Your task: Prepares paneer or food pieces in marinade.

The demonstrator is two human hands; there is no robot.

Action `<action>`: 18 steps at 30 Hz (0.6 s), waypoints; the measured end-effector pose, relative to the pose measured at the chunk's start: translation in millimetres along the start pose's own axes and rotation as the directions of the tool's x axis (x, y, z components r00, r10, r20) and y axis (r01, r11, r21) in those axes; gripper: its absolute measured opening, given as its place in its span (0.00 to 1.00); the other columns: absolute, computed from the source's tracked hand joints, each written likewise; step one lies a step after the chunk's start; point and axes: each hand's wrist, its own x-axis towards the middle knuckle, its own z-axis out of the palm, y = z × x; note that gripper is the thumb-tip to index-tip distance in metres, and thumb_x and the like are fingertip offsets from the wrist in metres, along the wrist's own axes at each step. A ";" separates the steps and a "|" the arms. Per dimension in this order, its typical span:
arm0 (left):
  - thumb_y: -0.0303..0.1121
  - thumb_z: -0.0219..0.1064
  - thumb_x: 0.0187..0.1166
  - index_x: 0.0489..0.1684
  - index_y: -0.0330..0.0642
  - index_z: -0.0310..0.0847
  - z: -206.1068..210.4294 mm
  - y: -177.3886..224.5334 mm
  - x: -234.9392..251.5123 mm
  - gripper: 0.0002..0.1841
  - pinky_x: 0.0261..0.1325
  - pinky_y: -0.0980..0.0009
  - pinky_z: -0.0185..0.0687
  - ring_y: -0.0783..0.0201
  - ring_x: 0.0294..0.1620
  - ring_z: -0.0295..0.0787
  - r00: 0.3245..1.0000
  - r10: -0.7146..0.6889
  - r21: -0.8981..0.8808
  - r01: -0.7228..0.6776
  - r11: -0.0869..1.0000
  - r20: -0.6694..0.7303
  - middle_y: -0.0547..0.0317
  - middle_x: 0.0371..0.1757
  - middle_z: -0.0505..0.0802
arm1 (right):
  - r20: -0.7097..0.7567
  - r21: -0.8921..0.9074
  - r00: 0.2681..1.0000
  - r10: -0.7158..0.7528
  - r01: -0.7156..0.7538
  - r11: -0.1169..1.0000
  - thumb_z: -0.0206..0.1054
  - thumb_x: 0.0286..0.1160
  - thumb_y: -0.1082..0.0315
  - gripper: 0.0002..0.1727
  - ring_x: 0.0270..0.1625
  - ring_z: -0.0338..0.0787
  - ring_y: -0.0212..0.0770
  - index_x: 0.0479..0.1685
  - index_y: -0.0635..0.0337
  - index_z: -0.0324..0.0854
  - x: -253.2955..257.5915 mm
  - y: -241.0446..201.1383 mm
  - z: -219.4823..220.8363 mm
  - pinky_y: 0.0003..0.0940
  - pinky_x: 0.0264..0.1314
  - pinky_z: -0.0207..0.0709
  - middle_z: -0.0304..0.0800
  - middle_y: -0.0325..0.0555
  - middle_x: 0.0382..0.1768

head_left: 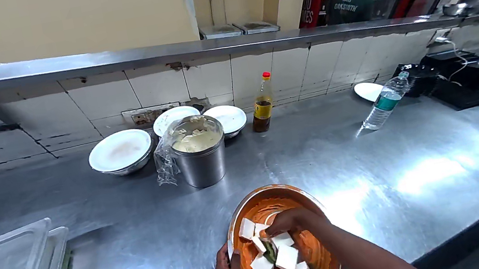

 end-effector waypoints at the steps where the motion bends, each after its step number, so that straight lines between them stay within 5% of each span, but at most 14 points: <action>1: 0.24 0.53 0.87 0.70 0.24 0.71 3.4 -0.6 -1.1 0.17 0.57 0.67 0.85 0.61 0.51 0.89 0.999 0.005 -0.008 -0.005 1.000 -0.037 0.38 0.55 0.87 | -0.010 -0.112 1.000 0.018 -0.019 0.994 0.59 0.84 0.40 0.36 0.65 0.85 0.54 0.64 0.71 0.82 -4.2 4.0 -4.7 0.58 0.70 0.73 0.86 0.64 0.64; 4: 0.24 0.52 0.88 0.71 0.23 0.71 11.5 0.3 -4.7 0.18 0.61 0.65 0.83 0.59 0.54 0.87 0.993 0.015 -0.002 -0.015 1.000 -0.114 0.36 0.58 0.87 | -0.097 -0.186 0.993 0.063 -0.081 0.979 0.55 0.85 0.36 0.42 0.71 0.82 0.66 0.63 0.75 0.82 -24.5 27.1 -3.3 0.69 0.74 0.67 0.83 0.74 0.66; 8: 0.25 0.54 0.88 0.68 0.22 0.73 16.7 -0.5 -7.7 0.16 0.59 0.66 0.83 0.61 0.51 0.87 0.987 0.020 -0.013 -0.022 1.000 -0.157 0.38 0.54 0.87 | -0.231 0.306 0.965 0.124 -0.049 0.951 0.56 0.84 0.37 0.41 0.74 0.80 0.61 0.69 0.73 0.79 -45.9 61.6 43.2 0.63 0.77 0.69 0.81 0.70 0.70; 11: 0.24 0.53 0.88 0.69 0.22 0.72 18.4 2.1 -9.8 0.17 0.61 0.64 0.83 0.59 0.53 0.87 0.988 0.003 -0.007 -0.005 1.000 -0.153 0.35 0.56 0.87 | -0.160 0.823 0.976 0.151 0.047 0.567 0.54 0.91 0.49 0.32 0.64 0.84 0.51 0.80 0.67 0.66 -56.6 46.2 80.3 0.50 0.65 0.79 0.80 0.60 0.66; 13: 0.25 0.53 0.89 0.73 0.22 0.70 14.5 1.4 -7.4 0.19 0.64 0.63 0.82 0.57 0.57 0.87 0.993 -0.004 -0.009 0.003 1.000 -0.114 0.34 0.60 0.87 | -0.131 0.965 0.982 0.136 0.095 0.245 0.47 0.94 0.48 0.25 0.48 0.88 0.45 0.68 0.60 0.71 -52.2 32.8 88.3 0.46 0.50 0.84 0.85 0.52 0.50; 14: 0.26 0.53 0.89 0.74 0.22 0.70 12.1 0.4 -4.4 0.20 0.65 0.64 0.82 0.58 0.58 0.87 0.996 -0.004 -0.021 0.002 1.000 -0.090 0.34 0.62 0.87 | -0.165 0.975 0.981 0.105 0.145 0.170 0.45 0.94 0.48 0.23 0.43 0.88 0.43 0.63 0.59 0.73 -45.6 31.1 82.5 0.44 0.45 0.85 0.85 0.50 0.44; 16: 0.26 0.53 0.89 0.75 0.23 0.70 8.1 0.1 -1.8 0.20 0.65 0.66 0.82 0.60 0.59 0.87 0.999 -0.007 -0.044 0.005 0.999 -0.049 0.36 0.63 0.87 | -0.314 0.927 0.946 0.085 0.286 0.241 0.49 0.94 0.56 0.19 0.43 0.87 0.42 0.66 0.61 0.72 -32.7 35.3 56.7 0.42 0.45 0.83 0.85 0.49 0.45; 18: 0.26 0.53 0.90 0.76 0.23 0.70 3.9 0.9 -1.5 0.21 0.68 0.66 0.81 0.59 0.62 0.87 1.000 -0.013 -0.051 0.012 0.999 -0.022 0.35 0.66 0.86 | -0.409 0.809 0.910 0.072 0.326 0.489 0.59 0.89 0.61 0.22 0.50 0.85 0.44 0.73 0.65 0.71 -24.0 35.5 22.7 0.43 0.53 0.81 0.84 0.53 0.54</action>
